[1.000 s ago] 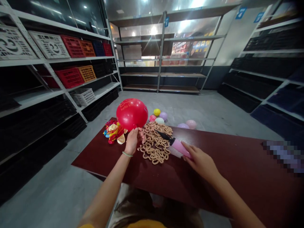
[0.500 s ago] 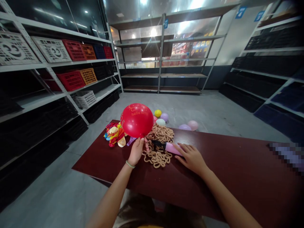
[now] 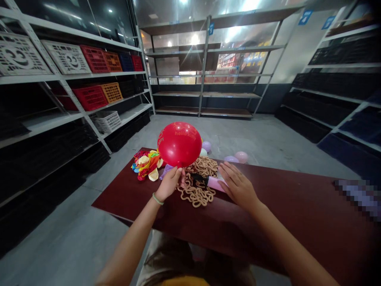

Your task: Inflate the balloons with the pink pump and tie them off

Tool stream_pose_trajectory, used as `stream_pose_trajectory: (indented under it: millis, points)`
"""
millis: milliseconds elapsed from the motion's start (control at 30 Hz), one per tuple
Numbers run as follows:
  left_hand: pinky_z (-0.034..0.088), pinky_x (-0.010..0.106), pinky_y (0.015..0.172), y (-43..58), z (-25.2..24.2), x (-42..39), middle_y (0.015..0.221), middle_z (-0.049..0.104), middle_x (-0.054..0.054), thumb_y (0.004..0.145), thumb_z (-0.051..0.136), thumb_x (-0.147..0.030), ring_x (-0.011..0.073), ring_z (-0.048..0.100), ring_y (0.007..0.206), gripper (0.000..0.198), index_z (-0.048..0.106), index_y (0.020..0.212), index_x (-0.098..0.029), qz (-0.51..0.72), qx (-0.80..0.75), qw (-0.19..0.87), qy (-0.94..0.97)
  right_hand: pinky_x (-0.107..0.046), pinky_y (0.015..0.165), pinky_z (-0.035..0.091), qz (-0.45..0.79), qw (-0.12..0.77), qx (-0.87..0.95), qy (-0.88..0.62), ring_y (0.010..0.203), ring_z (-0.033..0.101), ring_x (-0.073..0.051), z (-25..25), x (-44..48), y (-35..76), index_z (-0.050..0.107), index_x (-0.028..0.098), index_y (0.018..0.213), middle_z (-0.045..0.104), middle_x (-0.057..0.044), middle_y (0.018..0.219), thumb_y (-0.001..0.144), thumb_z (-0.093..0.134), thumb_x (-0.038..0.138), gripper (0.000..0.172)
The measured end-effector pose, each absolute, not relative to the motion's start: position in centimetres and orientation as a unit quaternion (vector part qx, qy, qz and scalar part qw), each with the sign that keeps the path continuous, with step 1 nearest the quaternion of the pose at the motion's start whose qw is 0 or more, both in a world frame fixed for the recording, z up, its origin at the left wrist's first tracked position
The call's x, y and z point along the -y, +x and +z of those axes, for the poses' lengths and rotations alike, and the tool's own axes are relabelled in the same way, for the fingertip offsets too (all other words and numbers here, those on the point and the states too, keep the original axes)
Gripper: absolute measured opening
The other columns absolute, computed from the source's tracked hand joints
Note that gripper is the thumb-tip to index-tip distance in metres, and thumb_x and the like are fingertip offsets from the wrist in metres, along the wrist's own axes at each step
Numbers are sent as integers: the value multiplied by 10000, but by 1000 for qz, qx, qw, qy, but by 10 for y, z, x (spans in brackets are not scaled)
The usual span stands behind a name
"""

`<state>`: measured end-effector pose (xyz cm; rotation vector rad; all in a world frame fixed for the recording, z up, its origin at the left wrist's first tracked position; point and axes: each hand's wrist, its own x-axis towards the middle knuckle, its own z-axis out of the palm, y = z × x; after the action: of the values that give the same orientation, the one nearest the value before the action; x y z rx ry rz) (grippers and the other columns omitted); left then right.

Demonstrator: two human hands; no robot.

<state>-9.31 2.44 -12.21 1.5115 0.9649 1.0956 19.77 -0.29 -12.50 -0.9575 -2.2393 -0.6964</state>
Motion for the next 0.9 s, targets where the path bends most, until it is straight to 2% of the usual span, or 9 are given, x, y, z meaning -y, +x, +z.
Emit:
stream_pose_trajectory:
  millis: [100, 200, 333, 400, 500, 600, 733, 900]
  points:
    - [472, 277, 543, -93, -102, -22, 637, 560, -17, 958, 435, -555, 146, 573, 547, 401, 522, 814, -192, 403, -402, 491, 659, -451, 1233, 304, -282, 265, 864, -321, 1454, 373, -248, -82, 0, 171, 185, 177, 1590, 528, -104, 1480, 972, 553, 208, 721]
    - [469, 274, 547, -90, -85, -19, 627, 563, -14, 965, 419, -550, 146, 570, 554, 410, 519, 788, -193, 346, -393, 483, 702, -455, 1260, 217, -291, 201, 891, -283, 1500, 271, -229, -44, -4, 146, 254, 173, 1567, 405, -76, 1576, 989, 517, 232, 638]
    - [442, 258, 539, -88, -71, -14, 608, 548, -21, 983, 406, -496, 132, 543, 532, 388, 516, 763, -196, 287, -373, 449, 760, -461, 1255, 210, -296, 124, 917, -238, 1517, 218, -227, -12, -10, 120, 313, 126, 1538, 301, -79, 1624, 977, 505, 228, 603]
    - [434, 257, 547, -90, -67, -11, 598, 542, -22, 994, 394, -459, 129, 536, 528, 376, 508, 747, -199, 263, -371, 430, 780, -466, 1251, 214, -296, 103, 922, -227, 1510, 238, -229, -7, -14, 111, 388, 122, 1501, 334, -85, 1609, 950, 542, 244, 585]
    - [436, 264, 589, -93, -62, -6, 593, 537, -24, 1012, 350, -417, 127, 534, 536, 383, 485, 726, -202, 243, -373, 394, 804, -493, 1240, 214, -293, 77, 928, -215, 1487, 297, -257, -10, -22, 107, 529, 120, 1397, 462, -107, 1535, 901, 613, 318, 541]
    - [440, 269, 592, -97, -59, -3, 598, 529, -30, 1012, 341, -419, 128, 529, 530, 364, 489, 760, -202, 246, -387, 380, 803, -524, 1226, 218, -292, 72, 930, -212, 1453, 362, -276, -16, -29, 110, 628, 150, 1285, 570, -88, 1446, 915, 589, 308, 404]
    - [440, 262, 528, -99, -58, -2, 576, 498, -38, 999, 348, -471, 128, 508, 488, 373, 476, 769, -206, 257, -406, 436, 761, -572, 1211, 210, -283, 96, 930, -215, 1435, 388, -281, -16, -26, 115, 663, 204, 1230, 603, -43, 1415, 943, 553, 247, 310]
    - [429, 243, 477, -98, -62, -4, 576, 476, -41, 984, 375, -523, 115, 481, 473, 395, 474, 771, -206, 282, -393, 486, 728, -632, 1199, 188, -286, 122, 926, -214, 1418, 403, -294, -12, -19, 116, 696, 213, 1161, 641, -37, 1362, 970, 529, 269, 260]
